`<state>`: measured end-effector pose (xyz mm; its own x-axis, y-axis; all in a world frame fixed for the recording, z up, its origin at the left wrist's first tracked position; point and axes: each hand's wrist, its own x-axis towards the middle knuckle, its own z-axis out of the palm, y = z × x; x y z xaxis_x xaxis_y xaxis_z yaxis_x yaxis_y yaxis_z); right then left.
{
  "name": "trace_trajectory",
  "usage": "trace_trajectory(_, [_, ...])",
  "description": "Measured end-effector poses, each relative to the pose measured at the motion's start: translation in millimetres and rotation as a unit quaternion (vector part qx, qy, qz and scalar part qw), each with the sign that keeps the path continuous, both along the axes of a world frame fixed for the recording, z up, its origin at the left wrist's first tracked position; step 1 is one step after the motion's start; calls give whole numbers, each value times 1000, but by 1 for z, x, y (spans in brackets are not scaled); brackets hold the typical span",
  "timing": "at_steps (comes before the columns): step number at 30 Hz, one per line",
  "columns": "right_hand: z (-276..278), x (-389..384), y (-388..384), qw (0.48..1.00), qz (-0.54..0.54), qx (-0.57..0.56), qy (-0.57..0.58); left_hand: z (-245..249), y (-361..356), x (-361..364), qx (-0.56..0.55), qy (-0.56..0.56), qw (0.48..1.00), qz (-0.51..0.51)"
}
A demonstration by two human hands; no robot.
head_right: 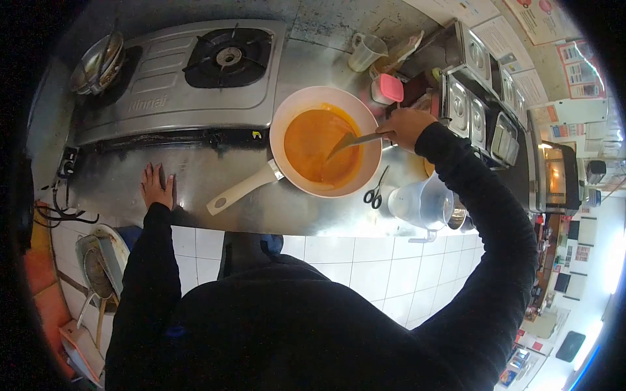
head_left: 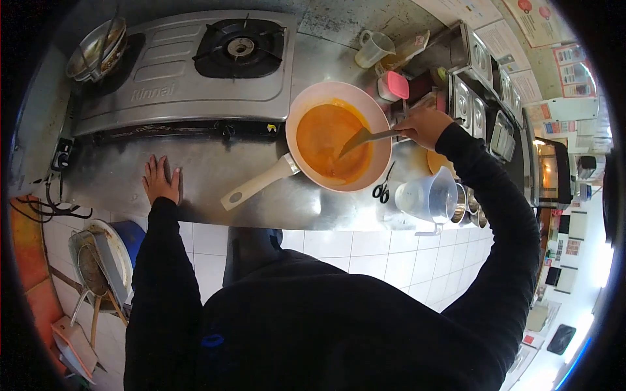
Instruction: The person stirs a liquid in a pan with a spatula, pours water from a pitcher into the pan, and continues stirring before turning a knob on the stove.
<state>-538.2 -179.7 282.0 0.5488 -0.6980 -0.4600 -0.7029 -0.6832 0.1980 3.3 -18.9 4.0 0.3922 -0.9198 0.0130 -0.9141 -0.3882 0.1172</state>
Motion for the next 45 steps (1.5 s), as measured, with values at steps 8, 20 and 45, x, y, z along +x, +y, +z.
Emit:
trace_trajectory(8, [-13,13,-1,994,-71,84,15,-2,1,3,-10,-6,999,-29])
trace_trajectory(20, [-13,171,25,982,-31,96,157,-1,1,9,-6,28,997,-71])
trace_trajectory(45, [-19,142,50,902,-311,191,231,16,-3,17,36,105,990,-84])
